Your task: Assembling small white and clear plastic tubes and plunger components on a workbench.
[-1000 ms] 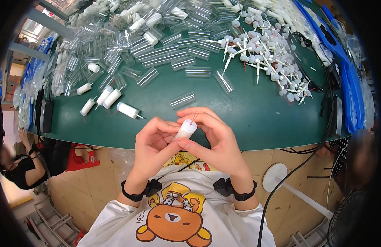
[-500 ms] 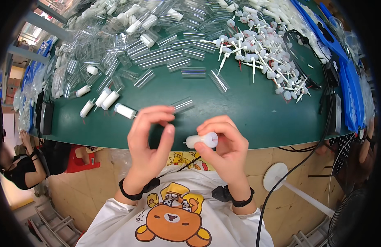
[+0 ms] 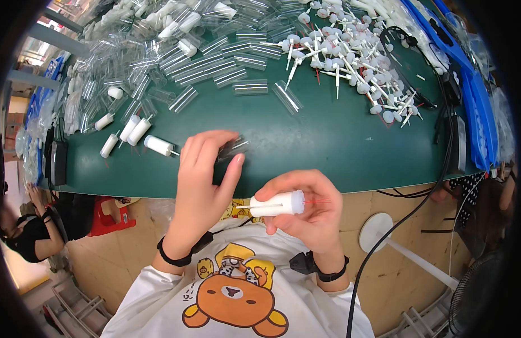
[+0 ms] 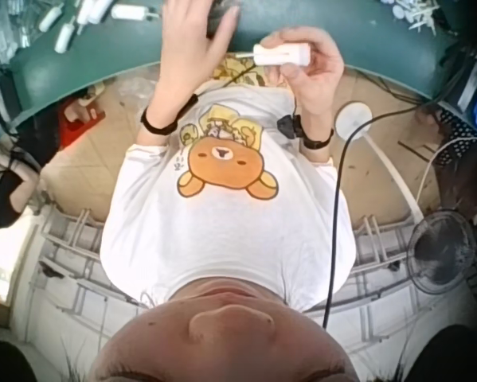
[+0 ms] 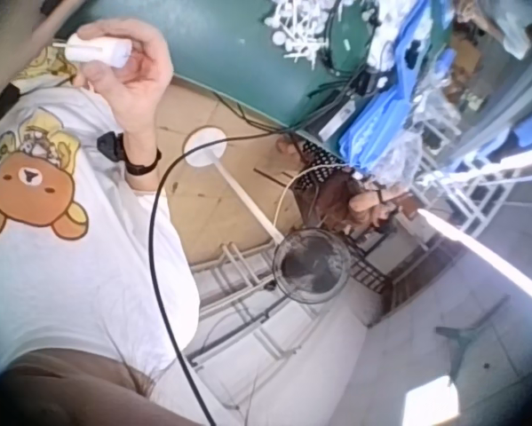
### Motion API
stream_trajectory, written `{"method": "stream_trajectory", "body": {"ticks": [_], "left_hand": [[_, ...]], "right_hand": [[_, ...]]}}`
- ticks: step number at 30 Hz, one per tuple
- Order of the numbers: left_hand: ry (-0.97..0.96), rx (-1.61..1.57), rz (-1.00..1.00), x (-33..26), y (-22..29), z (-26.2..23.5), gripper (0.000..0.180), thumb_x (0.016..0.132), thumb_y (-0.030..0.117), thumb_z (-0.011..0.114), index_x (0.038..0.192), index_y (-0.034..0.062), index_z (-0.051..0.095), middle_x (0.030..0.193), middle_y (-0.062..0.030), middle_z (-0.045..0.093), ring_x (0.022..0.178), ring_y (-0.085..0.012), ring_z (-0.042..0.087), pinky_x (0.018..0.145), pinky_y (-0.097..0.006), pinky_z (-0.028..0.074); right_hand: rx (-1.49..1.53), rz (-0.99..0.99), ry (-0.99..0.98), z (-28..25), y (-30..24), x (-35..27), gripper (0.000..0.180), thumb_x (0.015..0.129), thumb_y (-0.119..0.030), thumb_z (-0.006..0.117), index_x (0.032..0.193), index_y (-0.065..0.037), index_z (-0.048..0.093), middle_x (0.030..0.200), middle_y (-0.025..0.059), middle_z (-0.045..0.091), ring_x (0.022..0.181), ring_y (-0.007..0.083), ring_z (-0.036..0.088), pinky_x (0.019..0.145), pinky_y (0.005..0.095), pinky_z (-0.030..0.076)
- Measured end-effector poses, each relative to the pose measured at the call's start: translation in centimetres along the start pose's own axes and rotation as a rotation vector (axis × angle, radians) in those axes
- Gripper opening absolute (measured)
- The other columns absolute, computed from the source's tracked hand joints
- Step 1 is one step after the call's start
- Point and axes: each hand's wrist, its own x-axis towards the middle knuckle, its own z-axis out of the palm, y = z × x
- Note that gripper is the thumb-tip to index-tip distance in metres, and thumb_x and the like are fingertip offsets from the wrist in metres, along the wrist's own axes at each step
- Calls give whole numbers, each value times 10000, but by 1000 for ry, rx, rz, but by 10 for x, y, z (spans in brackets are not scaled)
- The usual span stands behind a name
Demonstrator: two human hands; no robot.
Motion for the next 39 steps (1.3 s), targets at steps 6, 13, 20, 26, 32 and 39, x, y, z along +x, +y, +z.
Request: {"method": "stream_trajectory", "body": {"ticks": [6,13,20,26,32,39], "left_hand": [[-79,-197,-24,-20,2,-18,247,788,16,593,1030,21,541,908,-91,610,776,-197,561,681,-288,429],[-377,-380,-61,-32,5,-31,246,796,34,530,1039,7,510,803,-83,531,712,-207,516,655,-307,422],[-465,-432,122,-27,9,-39,372,757,89,591,1108,-6,515,747,-97,472,677,-239,496,608,-330,415],[-404,-401,184,-31,10,-39,423,716,211,717,1049,-1,564,721,-83,470,593,-230,493,517,-316,401],[-425,-318,179,-30,15,-32,365,729,241,724,964,7,571,718,-66,486,586,-232,511,515,-332,420],[-434,-228,165,-30,13,-33,312,730,219,697,939,23,572,738,-73,518,604,-246,537,538,-333,432]], "right_hand": [[3,-61,-19,-3,-2,-5,183,802,-7,634,937,22,514,905,217,600,597,184,625,522,257,522],[-9,-45,2,3,-7,-8,128,806,36,577,917,17,515,878,202,598,579,163,606,517,247,517],[-43,3,-29,7,-8,-9,153,795,71,568,937,38,520,906,215,600,643,168,617,546,248,523],[-116,24,-99,18,-5,-8,180,791,114,540,961,59,522,928,217,598,746,175,619,598,248,522],[-207,12,-66,14,-8,-10,188,780,120,543,957,59,526,916,197,597,825,202,623,691,295,515],[-726,-109,-174,16,-15,-6,227,687,70,696,886,15,602,912,128,660,836,218,605,725,307,485]]}}
